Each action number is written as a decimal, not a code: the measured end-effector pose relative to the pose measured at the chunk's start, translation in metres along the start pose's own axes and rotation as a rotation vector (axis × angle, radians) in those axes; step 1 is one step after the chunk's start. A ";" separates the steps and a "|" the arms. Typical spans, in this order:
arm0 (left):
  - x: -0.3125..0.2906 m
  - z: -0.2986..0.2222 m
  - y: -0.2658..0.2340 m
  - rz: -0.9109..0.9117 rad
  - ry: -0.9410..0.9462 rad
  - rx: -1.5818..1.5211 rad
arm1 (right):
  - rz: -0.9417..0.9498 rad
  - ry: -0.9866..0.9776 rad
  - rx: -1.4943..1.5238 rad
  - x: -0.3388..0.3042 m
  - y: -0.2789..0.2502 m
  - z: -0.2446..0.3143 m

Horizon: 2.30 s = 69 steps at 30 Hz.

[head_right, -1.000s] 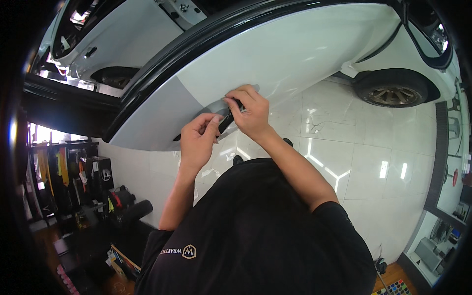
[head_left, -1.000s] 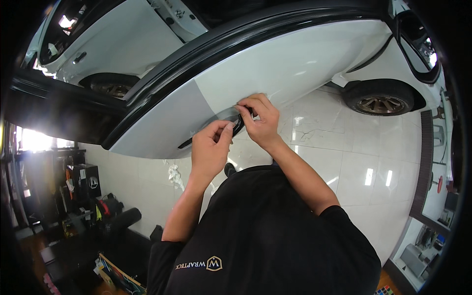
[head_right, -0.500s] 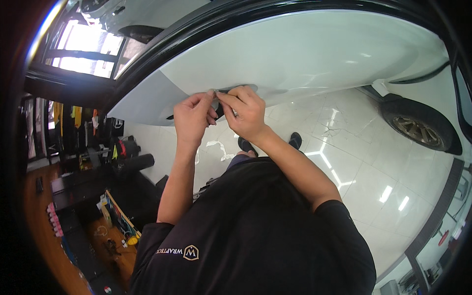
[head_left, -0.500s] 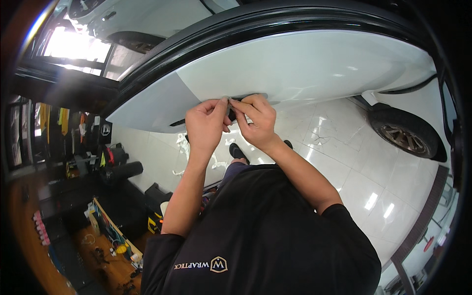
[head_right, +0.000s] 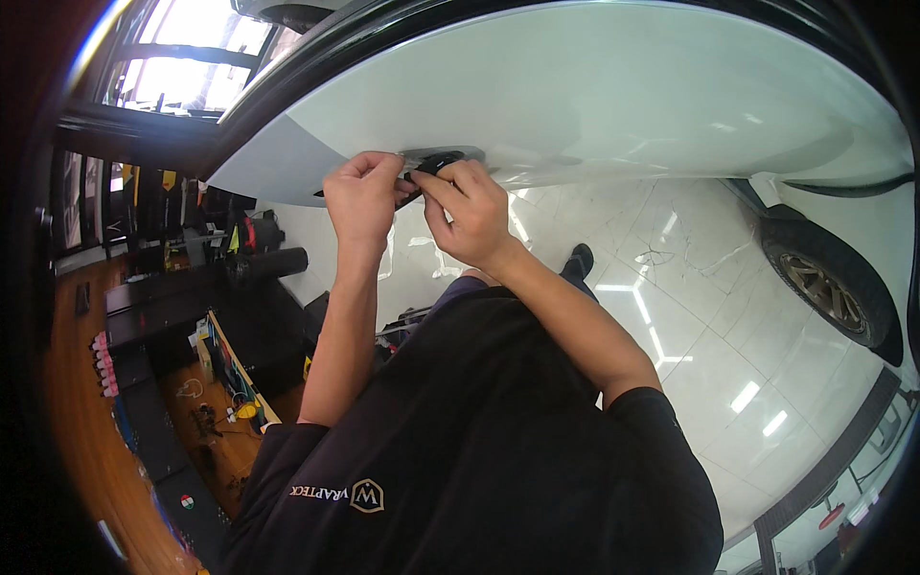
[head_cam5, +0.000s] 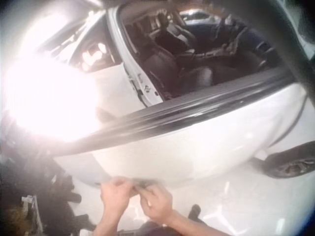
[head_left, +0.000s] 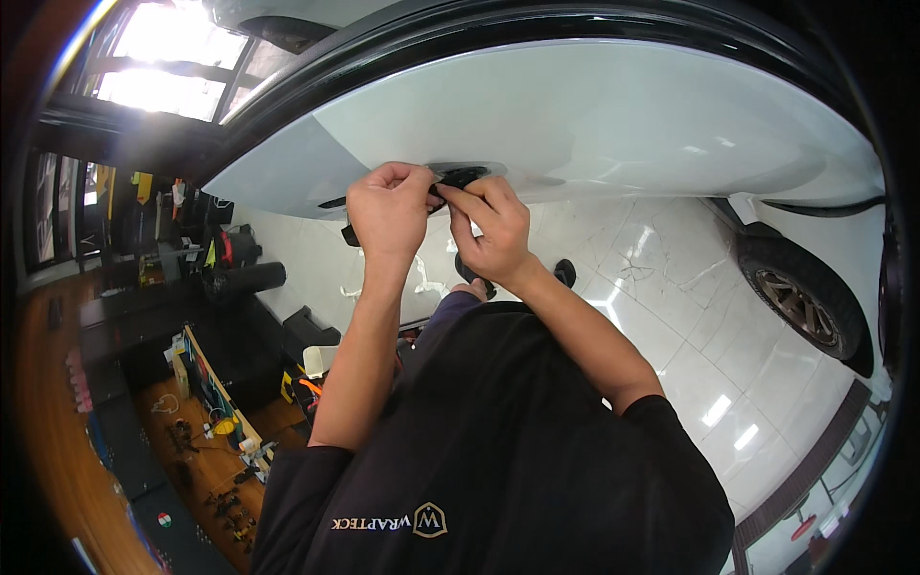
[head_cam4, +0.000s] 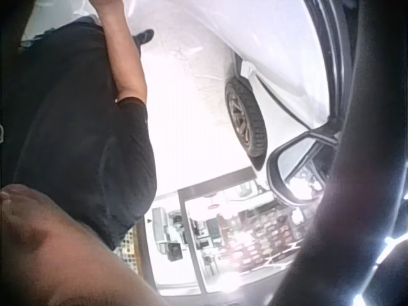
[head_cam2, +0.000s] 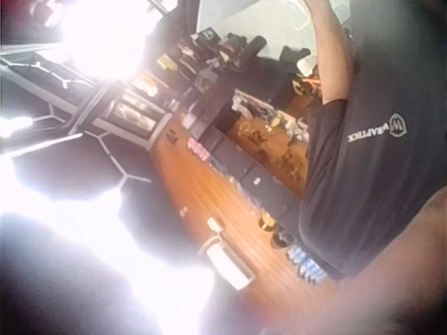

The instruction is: The person installs black door handles on the driver-side doors of a white SUV. They align each handle, press it into place, and secure it by hand, then test the latch mechanism on both front and rear doors.

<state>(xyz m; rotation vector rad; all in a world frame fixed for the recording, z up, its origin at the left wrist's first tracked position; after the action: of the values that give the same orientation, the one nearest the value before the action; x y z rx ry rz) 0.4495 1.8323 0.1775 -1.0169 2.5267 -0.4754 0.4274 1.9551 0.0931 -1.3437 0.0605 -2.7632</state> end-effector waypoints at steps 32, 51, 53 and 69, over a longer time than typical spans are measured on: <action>0.010 0.005 -0.035 0.082 0.316 0.328 | 0.591 0.083 -0.720 0.063 0.029 0.032; 0.027 0.040 -0.131 0.611 0.474 -0.065 | 0.595 -0.012 -0.681 0.068 0.037 0.050; 0.038 0.034 -0.117 0.578 0.550 -0.071 | 0.566 0.028 -0.660 0.066 0.037 0.050; 0.023 0.017 -0.093 0.358 0.465 0.262 | 0.423 -0.090 -0.496 0.046 0.035 0.049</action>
<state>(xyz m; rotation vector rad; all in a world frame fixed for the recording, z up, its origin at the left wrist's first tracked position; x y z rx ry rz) 0.4964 1.7500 0.1984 -0.3725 2.8531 -0.9920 0.4390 1.9159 0.1571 -1.3422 0.9584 -2.4021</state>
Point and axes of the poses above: each hand's wrist, its own x-axis towards the middle knuckle, its own y-axis out of the palm, z = x × y, the point moved 3 cm from there along x, towards the middle knuckle, and after that the axes turned 7 degrees about -y, right-handed, at the moved point
